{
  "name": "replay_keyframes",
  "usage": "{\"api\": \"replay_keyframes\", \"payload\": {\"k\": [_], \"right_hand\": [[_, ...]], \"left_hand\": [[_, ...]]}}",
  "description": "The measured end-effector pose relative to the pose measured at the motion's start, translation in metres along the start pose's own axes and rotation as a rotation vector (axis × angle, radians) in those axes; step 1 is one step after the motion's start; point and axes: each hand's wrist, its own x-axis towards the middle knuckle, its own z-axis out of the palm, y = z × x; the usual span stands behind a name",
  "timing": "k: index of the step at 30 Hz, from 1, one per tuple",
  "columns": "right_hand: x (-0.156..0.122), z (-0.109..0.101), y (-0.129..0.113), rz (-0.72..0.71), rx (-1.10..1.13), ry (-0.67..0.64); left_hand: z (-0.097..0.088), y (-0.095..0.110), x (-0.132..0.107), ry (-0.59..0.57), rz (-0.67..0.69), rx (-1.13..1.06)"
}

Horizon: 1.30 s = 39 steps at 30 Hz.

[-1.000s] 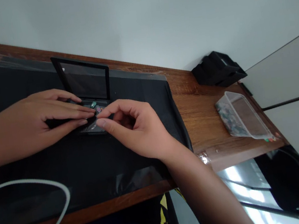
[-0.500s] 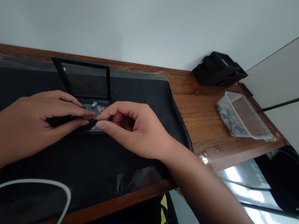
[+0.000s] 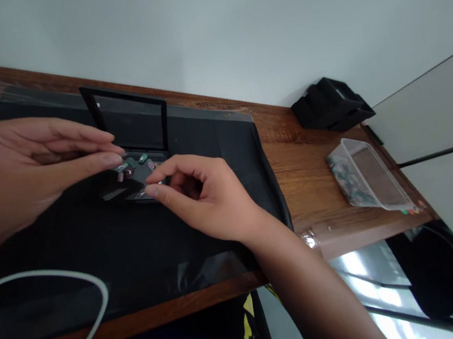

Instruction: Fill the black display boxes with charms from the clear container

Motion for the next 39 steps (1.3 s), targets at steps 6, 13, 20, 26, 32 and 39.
{"api": "replay_keyframes", "payload": {"k": [6, 13, 20, 26, 32, 39], "right_hand": [[0.000, 0.002, 0.001, -0.028, -0.039, -0.006], [0.001, 0.003, 0.004, -0.060, -0.071, 0.000], [0.001, 0.006, 0.006, -0.122, -0.076, 0.098], [0.002, 0.009, 0.003, -0.057, 0.023, 0.095], [0.004, 0.009, 0.000, 0.039, 0.093, 0.038], [0.007, 0.008, 0.002, 0.057, 0.199, 0.021]], "left_hand": [[0.003, 0.006, -0.004, -0.039, -0.090, -0.148], [0.004, 0.004, -0.007, -0.106, -0.059, -0.120], [0.003, 0.005, -0.008, -0.162, -0.056, -0.088], [0.004, 0.004, -0.011, -0.234, -0.014, -0.051], [0.006, 0.004, -0.009, -0.243, -0.099, -0.184], [0.008, 0.014, -0.011, -0.217, -0.222, -0.299]]}}
